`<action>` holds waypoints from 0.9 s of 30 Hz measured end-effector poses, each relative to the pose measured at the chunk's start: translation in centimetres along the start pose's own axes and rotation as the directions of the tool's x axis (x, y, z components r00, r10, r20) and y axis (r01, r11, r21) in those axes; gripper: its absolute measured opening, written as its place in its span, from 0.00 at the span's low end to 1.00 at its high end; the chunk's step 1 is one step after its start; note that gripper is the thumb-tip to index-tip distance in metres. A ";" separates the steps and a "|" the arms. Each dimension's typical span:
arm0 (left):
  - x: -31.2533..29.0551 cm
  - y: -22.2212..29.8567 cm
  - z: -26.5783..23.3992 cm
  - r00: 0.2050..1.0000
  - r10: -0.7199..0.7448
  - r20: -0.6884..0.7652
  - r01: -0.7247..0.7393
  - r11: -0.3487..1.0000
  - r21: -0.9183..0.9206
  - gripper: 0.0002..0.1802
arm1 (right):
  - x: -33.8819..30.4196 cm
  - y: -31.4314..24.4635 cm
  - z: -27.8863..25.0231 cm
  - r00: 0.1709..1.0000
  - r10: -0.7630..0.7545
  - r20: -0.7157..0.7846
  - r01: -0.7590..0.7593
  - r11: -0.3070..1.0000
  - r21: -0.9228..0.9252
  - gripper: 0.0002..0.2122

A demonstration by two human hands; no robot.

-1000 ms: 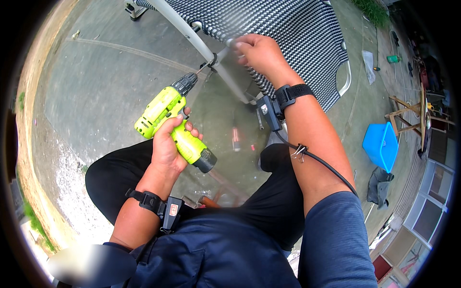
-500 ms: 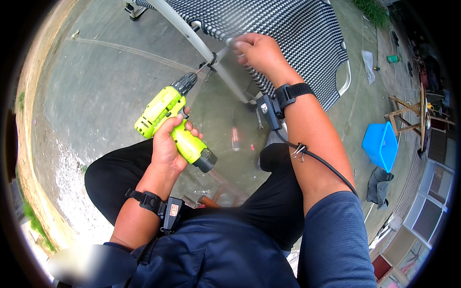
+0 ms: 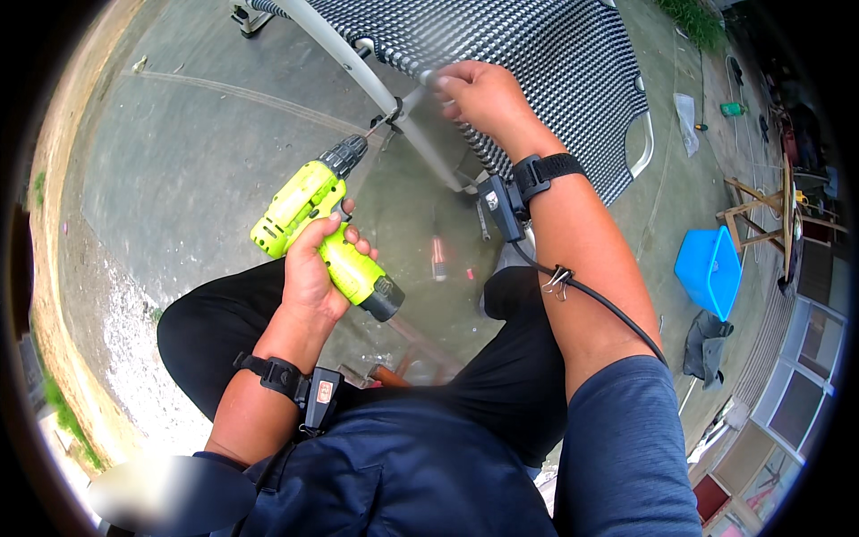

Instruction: The person uses a screwdriver and a power drill to secure a fabric seat to a metal frame, then stands up to lift and carry the chair across the yard.

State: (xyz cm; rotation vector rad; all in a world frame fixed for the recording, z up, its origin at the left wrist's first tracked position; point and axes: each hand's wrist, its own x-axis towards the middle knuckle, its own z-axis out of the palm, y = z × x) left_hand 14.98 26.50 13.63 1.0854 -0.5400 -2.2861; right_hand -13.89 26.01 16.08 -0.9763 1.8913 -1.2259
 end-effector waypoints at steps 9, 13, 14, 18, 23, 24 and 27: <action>0.2 -0.1 -0.1 1.000 -0.002 0.003 0.002 1.000 -0.002 0.17 | -0.1 0.1 -0.1 1.000 -0.006 -0.008 0.006 1.000 0.005 0.13; 0.2 0.0 -0.1 1.000 0.003 -0.001 -0.003 1.000 0.007 0.17 | -0.1 -0.2 -0.2 0.999 0.030 0.029 -0.029 0.999 -0.042 0.14; 0.2 0.0 -0.2 1.000 0.002 -0.001 -0.002 1.000 0.003 0.17 | -0.2 -0.4 -0.2 0.998 0.047 0.044 -0.044 0.997 -0.065 0.15; 0.2 0.1 -0.1 1.000 0.002 -0.001 -0.002 1.000 0.001 0.16 | -0.2 -0.3 -0.2 0.998 0.043 0.039 -0.040 0.997 -0.065 0.15; 0.4 0.1 -0.1 1.000 0.002 -0.007 -0.002 1.000 0.006 0.16 | -0.1 -0.2 -0.2 0.998 0.048 0.032 -0.046 0.997 -0.067 0.15; 0.4 0.1 -0.2 1.000 0.002 -0.008 -0.002 1.000 0.005 0.16 | -0.1 -0.2 -0.2 0.998 0.051 0.030 -0.049 0.997 -0.062 0.15; 0.5 0.0 -0.2 1.000 0.004 -0.012 -0.004 1.000 0.005 0.16 | -0.2 -0.2 -0.1 0.998 0.058 0.029 -0.056 0.997 -0.051 0.15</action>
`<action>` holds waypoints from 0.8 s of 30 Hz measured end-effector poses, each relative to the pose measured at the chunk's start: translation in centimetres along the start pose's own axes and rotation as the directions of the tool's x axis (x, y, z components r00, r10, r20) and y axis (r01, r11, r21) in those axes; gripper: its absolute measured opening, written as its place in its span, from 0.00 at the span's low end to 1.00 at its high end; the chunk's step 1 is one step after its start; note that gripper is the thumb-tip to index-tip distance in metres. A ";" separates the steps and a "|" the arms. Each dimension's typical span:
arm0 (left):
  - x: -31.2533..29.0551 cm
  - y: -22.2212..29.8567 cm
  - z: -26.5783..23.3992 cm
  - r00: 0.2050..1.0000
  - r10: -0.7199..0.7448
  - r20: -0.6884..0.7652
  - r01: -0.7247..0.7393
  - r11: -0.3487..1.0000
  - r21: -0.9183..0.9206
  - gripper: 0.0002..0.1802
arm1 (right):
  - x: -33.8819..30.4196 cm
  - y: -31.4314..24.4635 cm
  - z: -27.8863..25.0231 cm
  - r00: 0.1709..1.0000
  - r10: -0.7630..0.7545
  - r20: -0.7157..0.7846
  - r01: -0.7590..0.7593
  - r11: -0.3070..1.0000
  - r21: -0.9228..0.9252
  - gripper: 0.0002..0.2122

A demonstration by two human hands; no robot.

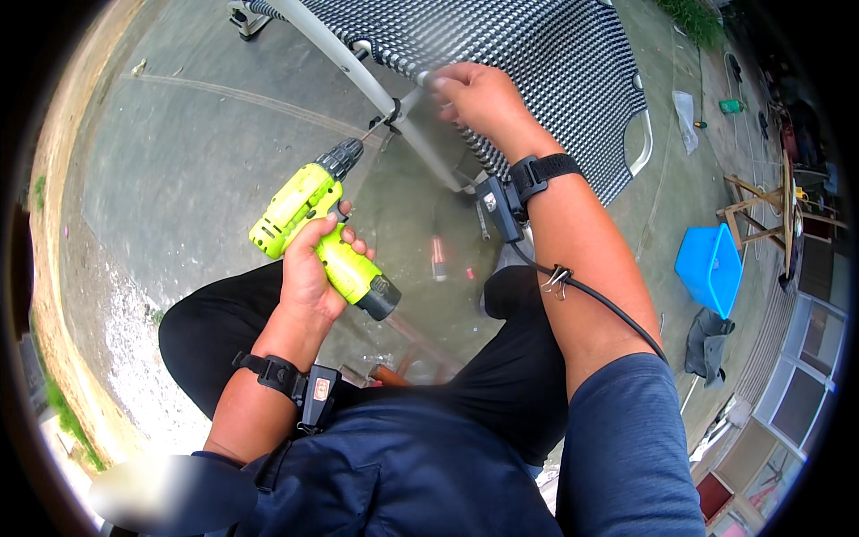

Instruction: The person uses a screwdriver and a power drill to secure a fabric seat to a metal frame, then stands up to lift and carry the chair across the yard.

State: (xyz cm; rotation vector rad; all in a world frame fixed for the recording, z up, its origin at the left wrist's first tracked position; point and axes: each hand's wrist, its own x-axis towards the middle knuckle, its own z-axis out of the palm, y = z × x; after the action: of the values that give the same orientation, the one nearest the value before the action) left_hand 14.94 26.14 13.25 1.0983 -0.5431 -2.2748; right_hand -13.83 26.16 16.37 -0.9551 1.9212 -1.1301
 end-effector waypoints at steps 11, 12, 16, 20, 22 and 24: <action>0.2 -0.3 0.1 1.000 -0.006 -0.006 0.006 1.000 -0.007 0.15 | 0.2 0.5 0.1 0.999 -0.037 -0.028 0.038 0.999 0.034 0.14; 0.2 -0.3 0.1 1.000 -0.005 -0.005 0.005 1.000 -0.010 0.15 | 0.2 0.5 0.1 0.999 -0.037 -0.027 0.038 0.999 0.034 0.14; 0.2 -0.3 0.2 1.000 -0.008 -0.008 0.008 1.000 -0.011 0.15 | 0.0 0.0 -0.1 1.000 -0.011 -0.003 0.011 1.000 -0.005 0.15; 0.2 -0.4 0.0 1.000 -0.010 -0.005 0.010 1.000 -0.012 0.14 | 0.0 -0.1 0.0 1.000 0.006 0.010 -0.005 0.999 -0.034 0.16; 0.3 -0.5 -0.1 1.000 -0.009 -0.002 0.009 1.000 -0.014 0.14 | 0.0 -0.1 0.0 1.000 0.005 0.009 -0.005 0.999 -0.035 0.16; 0.4 -0.6 -0.1 1.000 -0.008 -0.002 0.008 1.000 -0.014 0.14 | 0.0 0.0 0.0 1.000 0.004 0.008 -0.003 0.999 -0.035 0.16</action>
State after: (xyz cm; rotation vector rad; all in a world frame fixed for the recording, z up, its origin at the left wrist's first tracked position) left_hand 14.63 26.29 12.63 1.0979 -0.5225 -2.2806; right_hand -13.85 26.13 16.41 -0.9731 1.9410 -1.0923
